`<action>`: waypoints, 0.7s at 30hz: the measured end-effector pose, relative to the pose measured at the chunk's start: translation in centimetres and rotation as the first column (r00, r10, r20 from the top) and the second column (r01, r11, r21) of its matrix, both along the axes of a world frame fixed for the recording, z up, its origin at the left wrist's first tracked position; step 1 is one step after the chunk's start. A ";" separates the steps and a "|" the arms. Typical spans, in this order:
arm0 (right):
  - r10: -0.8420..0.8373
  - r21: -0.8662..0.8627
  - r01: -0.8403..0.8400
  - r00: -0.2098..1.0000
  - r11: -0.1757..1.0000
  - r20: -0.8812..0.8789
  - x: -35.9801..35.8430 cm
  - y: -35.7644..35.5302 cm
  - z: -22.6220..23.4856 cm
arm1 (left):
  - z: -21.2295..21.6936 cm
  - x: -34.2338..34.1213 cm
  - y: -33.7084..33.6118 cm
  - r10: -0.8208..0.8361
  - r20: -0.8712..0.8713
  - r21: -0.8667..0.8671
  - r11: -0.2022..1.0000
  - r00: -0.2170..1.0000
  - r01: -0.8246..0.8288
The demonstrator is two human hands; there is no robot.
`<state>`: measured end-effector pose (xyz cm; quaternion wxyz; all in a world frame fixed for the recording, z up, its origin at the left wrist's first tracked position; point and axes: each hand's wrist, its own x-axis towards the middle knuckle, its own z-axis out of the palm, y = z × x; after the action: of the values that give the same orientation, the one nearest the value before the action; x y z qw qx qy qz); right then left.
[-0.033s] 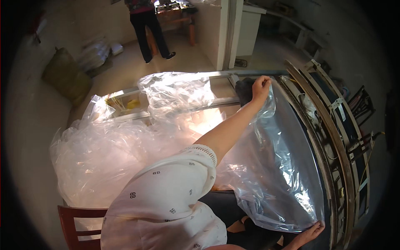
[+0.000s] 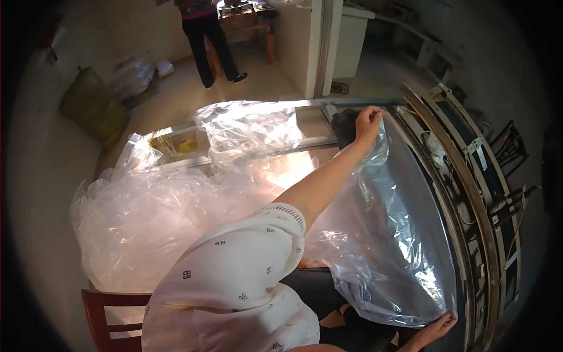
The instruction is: Folding and arranging large plastic sheets or bags on a surface.
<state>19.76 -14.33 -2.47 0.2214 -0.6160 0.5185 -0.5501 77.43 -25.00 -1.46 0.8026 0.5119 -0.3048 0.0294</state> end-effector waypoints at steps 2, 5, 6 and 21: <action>-0.028 0.006 0.028 0.999 1.000 -0.021 0.2 -0.1 0.1 | 0.0 0.0 0.0 -0.003 -0.008 -0.009 1.000 1.000 0.003; 0.002 -0.036 -0.003 0.999 0.999 -0.044 0.4 -0.2 0.1 | -0.1 0.2 0.1 0.001 0.010 -0.001 1.000 1.000 -0.001; -0.005 -0.008 0.004 1.000 1.000 -0.021 0.3 -0.3 0.1 | -0.1 0.3 0.1 -0.011 -0.001 -0.008 1.000 1.000 0.011; 0.016 0.034 -0.017 0.999 0.999 0.034 0.5 0.0 0.2 | -0.1 0.1 0.2 -0.064 -0.024 -0.019 0.998 0.998 0.063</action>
<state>20.21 -14.34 -2.24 0.2450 -0.6072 0.5189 -0.5496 77.54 -24.76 -1.58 0.8115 0.4948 -0.3109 0.0004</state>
